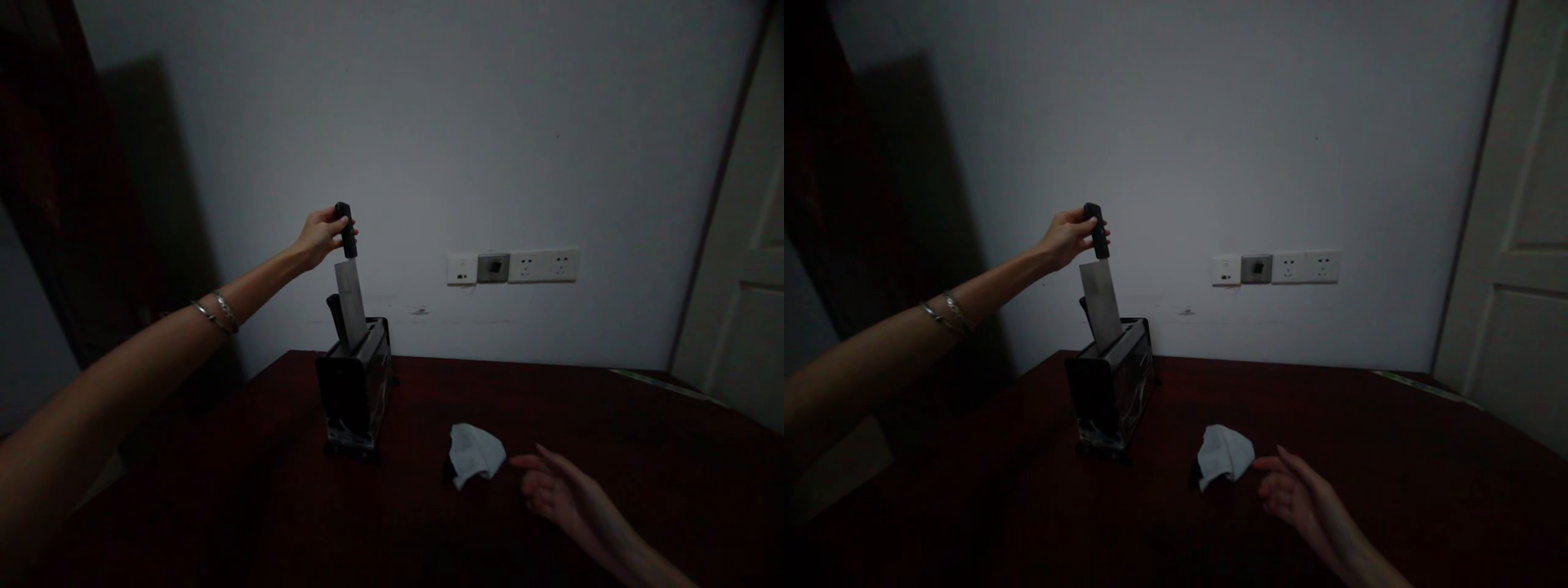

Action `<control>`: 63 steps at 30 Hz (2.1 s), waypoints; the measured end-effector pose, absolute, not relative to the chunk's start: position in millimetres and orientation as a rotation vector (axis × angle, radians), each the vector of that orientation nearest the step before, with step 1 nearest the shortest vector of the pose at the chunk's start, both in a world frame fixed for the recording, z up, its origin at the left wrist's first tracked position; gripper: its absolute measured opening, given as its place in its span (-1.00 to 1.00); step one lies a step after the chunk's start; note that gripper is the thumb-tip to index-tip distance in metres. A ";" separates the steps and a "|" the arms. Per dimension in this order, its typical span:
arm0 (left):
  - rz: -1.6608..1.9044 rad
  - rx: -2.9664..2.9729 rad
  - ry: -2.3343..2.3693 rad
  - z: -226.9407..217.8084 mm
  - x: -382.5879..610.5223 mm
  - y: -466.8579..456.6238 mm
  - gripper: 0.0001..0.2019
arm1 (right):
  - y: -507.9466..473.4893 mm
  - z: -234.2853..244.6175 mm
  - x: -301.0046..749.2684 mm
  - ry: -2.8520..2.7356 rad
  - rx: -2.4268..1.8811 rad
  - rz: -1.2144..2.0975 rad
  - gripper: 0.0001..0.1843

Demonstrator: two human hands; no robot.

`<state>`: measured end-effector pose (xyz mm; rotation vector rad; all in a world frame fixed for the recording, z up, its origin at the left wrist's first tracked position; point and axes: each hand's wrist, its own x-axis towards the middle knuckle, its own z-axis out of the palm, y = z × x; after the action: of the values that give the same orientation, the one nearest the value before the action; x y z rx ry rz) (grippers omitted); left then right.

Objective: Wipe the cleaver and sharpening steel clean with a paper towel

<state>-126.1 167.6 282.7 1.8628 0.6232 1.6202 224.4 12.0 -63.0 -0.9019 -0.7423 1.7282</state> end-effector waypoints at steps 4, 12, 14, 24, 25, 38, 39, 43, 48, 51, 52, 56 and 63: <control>1.611 1.865 0.629 278.2 -127.7 168.9 -0.91 | 12.1 -62.2 223.8 -0.745 -0.915 1.715 -0.65; 1.591 1.843 0.649 261.7 -128.0 168.8 -0.90 | 10.9 -63.1 225.1 -0.755 -0.914 1.718 -0.65; 1.579 1.846 0.653 257.3 -128.2 168.5 -0.91 | 11.1 -63.2 225.1 -0.754 -0.930 1.707 -0.66; 1.452 1.853 0.714 240.1 -130.9 166.6 -0.90 | 9.8 -61.9 224.3 -0.775 -0.931 1.697 -0.67; 1.439 1.855 0.717 238.9 -131.4 166.3 -0.90 | 9.8 -61.9 224.4 -0.775 -0.930 1.699 -0.67; 1.214 2.125 0.873 233.0 -145.0 176.1 -0.75 | 8.4 -60.3 222.8 -0.750 -0.906 1.719 -0.68; 1.182 2.137 0.898 234.0 -144.8 173.8 -0.71 | 8.5 -60.3 222.7 -0.752 -0.910 1.717 -0.68; 1.003 2.196 0.992 237.5 -146.7 166.4 -0.54 | 10.2 -63.2 224.1 -0.772 -0.909 1.709 -0.67; 0.756 2.389 1.037 238.0 -153.6 167.7 -0.45 | 10.0 -65.6 226.0 -0.779 -0.899 1.710 -0.66; 0.579 2.542 1.105 237.4 -155.0 168.9 -0.42 | 9.3 -64.2 225.4 -0.786 -0.889 1.711 -0.67; 0.510 2.583 1.137 237.3 -154.9 168.9 -0.40 | 9.3 -63.6 225.0 -0.789 -0.888 1.710 -0.67; 0.318 2.680 1.197 235.6 -154.0 169.8 -0.37 | 10.1 -62.5 224.2 -0.779 -0.898 1.708 -0.67; 0.206 2.697 1.111 225.5 -152.8 180.2 -0.35 | 10.5 -65.2 224.8 -0.781 -0.890 1.704 -0.68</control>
<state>-152.8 180.2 225.5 2.6970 1.1108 0.2061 224.8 10.5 -65.2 -0.8897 -0.7815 1.7036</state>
